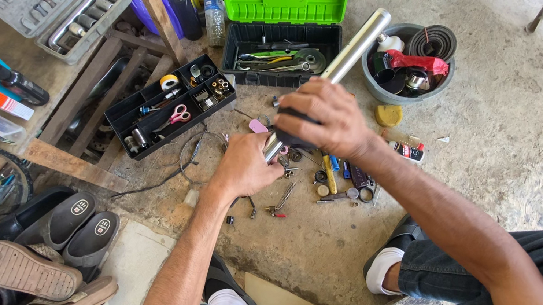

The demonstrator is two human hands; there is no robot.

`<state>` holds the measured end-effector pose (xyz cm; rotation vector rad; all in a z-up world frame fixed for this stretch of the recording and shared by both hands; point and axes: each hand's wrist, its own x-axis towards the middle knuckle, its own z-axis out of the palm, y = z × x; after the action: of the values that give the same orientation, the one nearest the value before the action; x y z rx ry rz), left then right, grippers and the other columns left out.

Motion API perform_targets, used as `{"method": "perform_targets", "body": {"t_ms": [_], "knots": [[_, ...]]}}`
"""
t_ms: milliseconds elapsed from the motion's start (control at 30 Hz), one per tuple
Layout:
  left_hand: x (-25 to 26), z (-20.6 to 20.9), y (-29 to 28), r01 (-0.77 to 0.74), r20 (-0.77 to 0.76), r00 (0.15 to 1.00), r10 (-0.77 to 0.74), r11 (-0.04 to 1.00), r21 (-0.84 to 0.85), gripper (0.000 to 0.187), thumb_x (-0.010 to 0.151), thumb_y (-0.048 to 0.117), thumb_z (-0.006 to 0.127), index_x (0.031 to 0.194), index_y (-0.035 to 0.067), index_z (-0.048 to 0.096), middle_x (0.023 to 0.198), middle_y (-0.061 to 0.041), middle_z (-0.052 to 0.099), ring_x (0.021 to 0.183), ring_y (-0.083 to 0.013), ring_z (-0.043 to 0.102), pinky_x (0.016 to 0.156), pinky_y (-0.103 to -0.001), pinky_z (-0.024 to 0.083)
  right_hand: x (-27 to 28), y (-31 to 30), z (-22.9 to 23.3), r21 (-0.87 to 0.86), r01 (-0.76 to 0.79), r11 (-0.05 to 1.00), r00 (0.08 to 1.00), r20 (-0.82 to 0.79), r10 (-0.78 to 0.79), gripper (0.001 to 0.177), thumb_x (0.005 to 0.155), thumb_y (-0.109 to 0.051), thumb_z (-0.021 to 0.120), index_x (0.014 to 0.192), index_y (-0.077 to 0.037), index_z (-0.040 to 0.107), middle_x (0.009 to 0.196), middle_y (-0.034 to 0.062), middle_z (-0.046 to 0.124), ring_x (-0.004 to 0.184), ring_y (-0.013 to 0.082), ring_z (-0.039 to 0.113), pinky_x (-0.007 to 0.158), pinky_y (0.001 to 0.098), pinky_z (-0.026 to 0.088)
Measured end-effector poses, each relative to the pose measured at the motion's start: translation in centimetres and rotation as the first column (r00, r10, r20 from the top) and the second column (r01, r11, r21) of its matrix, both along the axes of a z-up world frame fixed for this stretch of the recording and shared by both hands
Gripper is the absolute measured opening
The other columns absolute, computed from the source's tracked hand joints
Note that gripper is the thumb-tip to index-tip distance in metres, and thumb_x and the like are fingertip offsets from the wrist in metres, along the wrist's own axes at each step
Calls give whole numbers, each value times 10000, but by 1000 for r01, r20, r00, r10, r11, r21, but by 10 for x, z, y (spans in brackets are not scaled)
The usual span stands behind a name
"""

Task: The person cleans and reassembles a motorcycle fork tube and small internal components using a cloth, a screwdriver, and various wrenches.

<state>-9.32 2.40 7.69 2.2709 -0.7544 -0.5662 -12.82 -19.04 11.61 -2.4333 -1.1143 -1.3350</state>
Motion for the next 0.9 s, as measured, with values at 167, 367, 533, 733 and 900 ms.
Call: {"method": "perform_targets", "body": {"t_ms": [167,367,533,733,900], "knots": [[-1,-1,6,11,-16,1000,-12,999,-36,321,781,120,765,1096,67,728,772,-37,729,561,-109,656,611,-287,612,11,-39,20,15,109,994,994,18,-109,331,867,-166,877,1154,-186,711,1209,35,656,1113,223,654,952,415,559],[0,-6,10,10,-34,999,-11,1000,-20,367,764,134,800,1111,48,716,760,-41,730,595,-93,678,621,-272,608,18,-72,22,72,215,974,974,-83,-209,412,816,-92,897,1167,-146,686,1219,46,658,1114,260,661,949,423,537],[1,-11,10,-4,-31,1000,5,999,47,330,789,121,764,1112,60,738,711,-53,710,573,-114,662,565,-290,580,27,-105,-6,230,328,916,943,-135,-304,484,831,34,872,1239,-127,666,1303,77,669,1197,273,667,990,416,554],[7,-34,-1,-46,114,991,75,971,-235,285,747,117,759,1024,64,802,620,1,676,512,-94,636,517,-259,511,27,-105,-12,827,562,29,757,-528,385,558,760,-84,903,1198,-103,559,1098,100,677,935,227,724,855,382,645],[2,-52,-37,-187,-5,981,193,945,-270,305,797,116,756,1046,-49,694,687,-90,689,460,-139,623,394,-284,546,16,-49,0,721,621,-308,497,-58,866,570,886,-352,785,1256,12,550,1032,171,693,906,295,738,814,421,667]]}}
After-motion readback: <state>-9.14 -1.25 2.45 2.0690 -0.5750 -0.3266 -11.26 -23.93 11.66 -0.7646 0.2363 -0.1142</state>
